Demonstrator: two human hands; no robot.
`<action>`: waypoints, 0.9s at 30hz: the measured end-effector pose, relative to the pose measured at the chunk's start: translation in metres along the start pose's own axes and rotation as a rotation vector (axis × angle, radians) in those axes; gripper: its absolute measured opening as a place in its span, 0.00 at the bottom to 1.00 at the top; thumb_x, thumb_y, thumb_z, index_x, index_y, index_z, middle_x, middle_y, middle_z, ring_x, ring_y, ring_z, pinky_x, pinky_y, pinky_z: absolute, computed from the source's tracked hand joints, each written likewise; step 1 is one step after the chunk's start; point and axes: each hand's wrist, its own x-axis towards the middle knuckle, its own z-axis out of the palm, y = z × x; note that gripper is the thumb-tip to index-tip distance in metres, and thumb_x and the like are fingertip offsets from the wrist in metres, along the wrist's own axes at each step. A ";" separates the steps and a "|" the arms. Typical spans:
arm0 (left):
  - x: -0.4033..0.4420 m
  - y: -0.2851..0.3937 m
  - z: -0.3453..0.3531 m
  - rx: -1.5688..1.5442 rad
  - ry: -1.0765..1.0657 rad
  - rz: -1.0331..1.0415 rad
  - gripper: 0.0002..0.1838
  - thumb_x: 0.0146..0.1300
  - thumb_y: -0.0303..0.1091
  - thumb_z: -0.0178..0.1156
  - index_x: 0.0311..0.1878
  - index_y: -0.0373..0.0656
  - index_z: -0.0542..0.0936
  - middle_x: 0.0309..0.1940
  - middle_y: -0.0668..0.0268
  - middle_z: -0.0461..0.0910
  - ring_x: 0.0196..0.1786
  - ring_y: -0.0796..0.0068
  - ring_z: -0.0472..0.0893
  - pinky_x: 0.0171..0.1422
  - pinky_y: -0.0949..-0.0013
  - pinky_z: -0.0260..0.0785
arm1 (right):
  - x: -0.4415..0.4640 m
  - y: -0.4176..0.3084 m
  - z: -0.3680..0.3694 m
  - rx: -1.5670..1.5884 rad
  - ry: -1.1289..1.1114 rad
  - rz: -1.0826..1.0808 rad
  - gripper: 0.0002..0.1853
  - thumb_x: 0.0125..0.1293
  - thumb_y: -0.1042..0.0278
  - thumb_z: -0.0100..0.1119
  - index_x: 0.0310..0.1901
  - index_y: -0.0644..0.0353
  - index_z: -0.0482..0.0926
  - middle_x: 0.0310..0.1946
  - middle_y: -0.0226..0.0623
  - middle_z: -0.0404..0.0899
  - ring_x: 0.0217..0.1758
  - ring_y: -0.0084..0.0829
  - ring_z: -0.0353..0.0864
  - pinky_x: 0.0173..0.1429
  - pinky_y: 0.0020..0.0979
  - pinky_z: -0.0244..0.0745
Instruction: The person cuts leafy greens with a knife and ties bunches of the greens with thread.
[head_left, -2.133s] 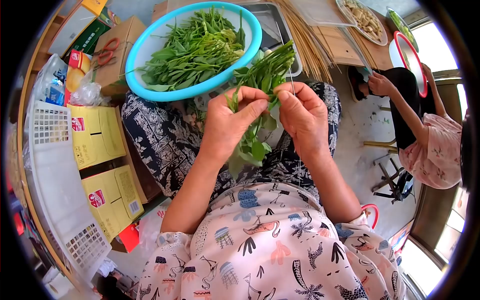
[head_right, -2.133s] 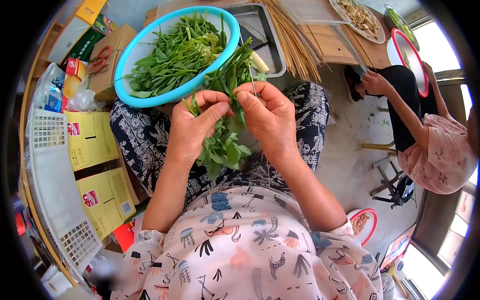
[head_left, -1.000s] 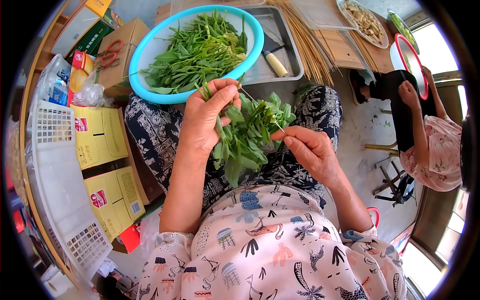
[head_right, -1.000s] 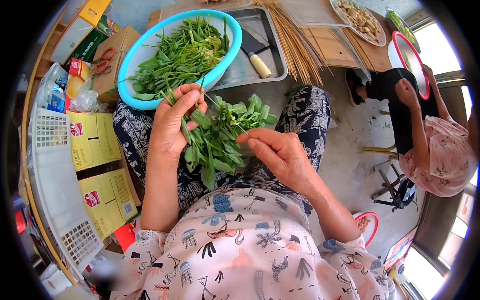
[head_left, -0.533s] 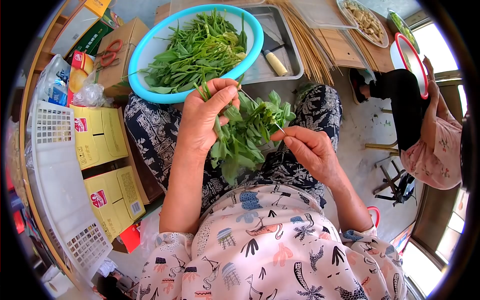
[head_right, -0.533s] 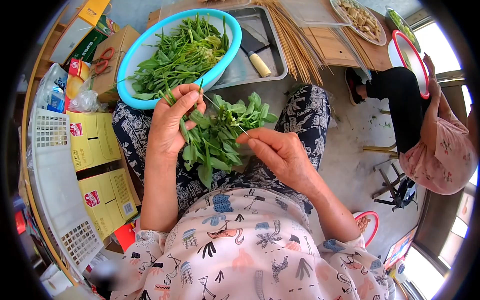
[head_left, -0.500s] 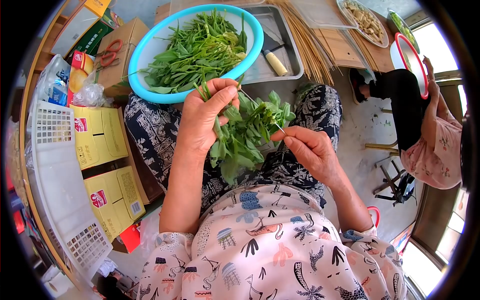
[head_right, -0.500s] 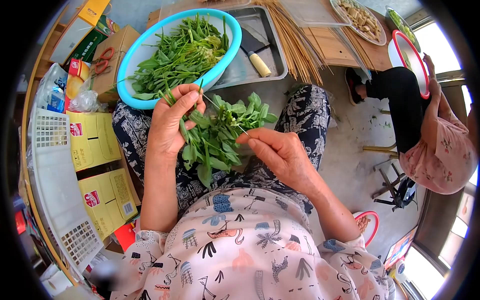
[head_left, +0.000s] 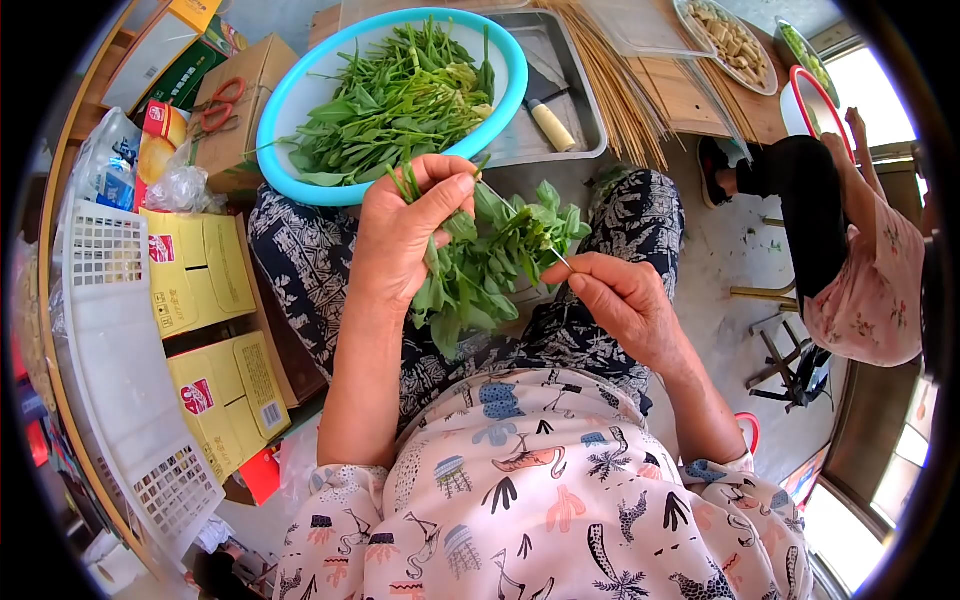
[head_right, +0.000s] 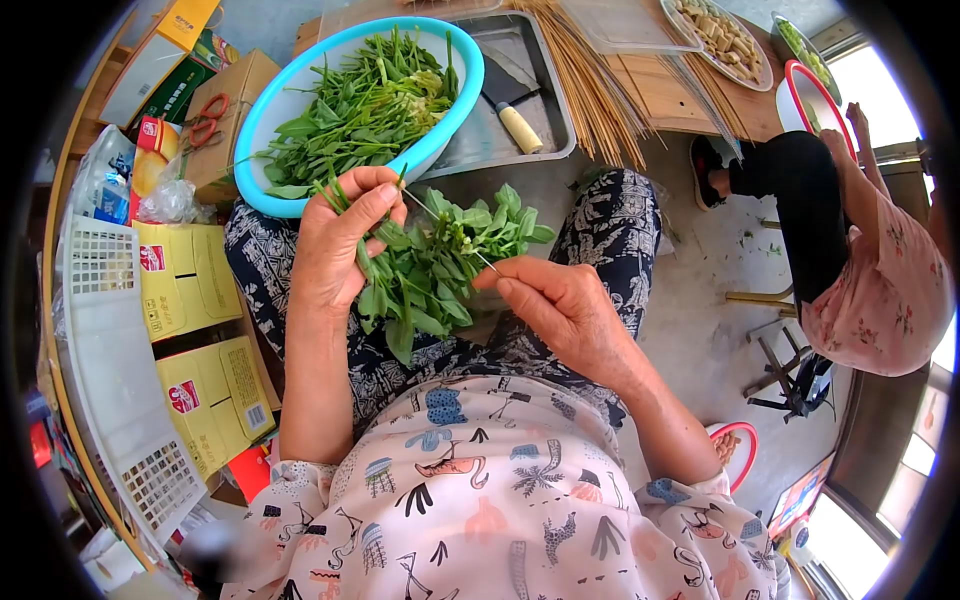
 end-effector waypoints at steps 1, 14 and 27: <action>0.000 0.000 0.000 0.000 0.000 0.000 0.07 0.61 0.30 0.63 0.41 0.41 0.79 0.29 0.71 0.79 0.29 0.86 0.76 0.23 0.84 0.55 | 0.000 0.000 0.000 0.000 0.000 0.000 0.11 0.70 0.67 0.50 0.44 0.63 0.81 0.16 0.30 0.65 0.19 0.18 0.63 0.27 0.25 0.63; 0.000 0.001 -0.004 -0.029 -0.060 -0.048 0.09 0.60 0.33 0.64 0.41 0.41 0.79 0.28 0.72 0.78 0.29 0.86 0.75 0.22 0.85 0.54 | 0.000 0.003 -0.003 0.088 -0.053 0.025 0.11 0.71 0.67 0.51 0.43 0.64 0.81 0.19 0.26 0.67 0.21 0.14 0.61 0.26 0.21 0.60; -0.003 -0.014 0.015 0.187 -0.048 0.051 0.08 0.61 0.31 0.63 0.41 0.40 0.79 0.29 0.73 0.78 0.28 0.89 0.73 0.25 0.85 0.55 | 0.011 0.008 0.004 0.265 -0.010 0.083 0.11 0.72 0.66 0.49 0.42 0.62 0.80 0.14 0.17 0.61 0.17 0.10 0.55 0.21 0.18 0.50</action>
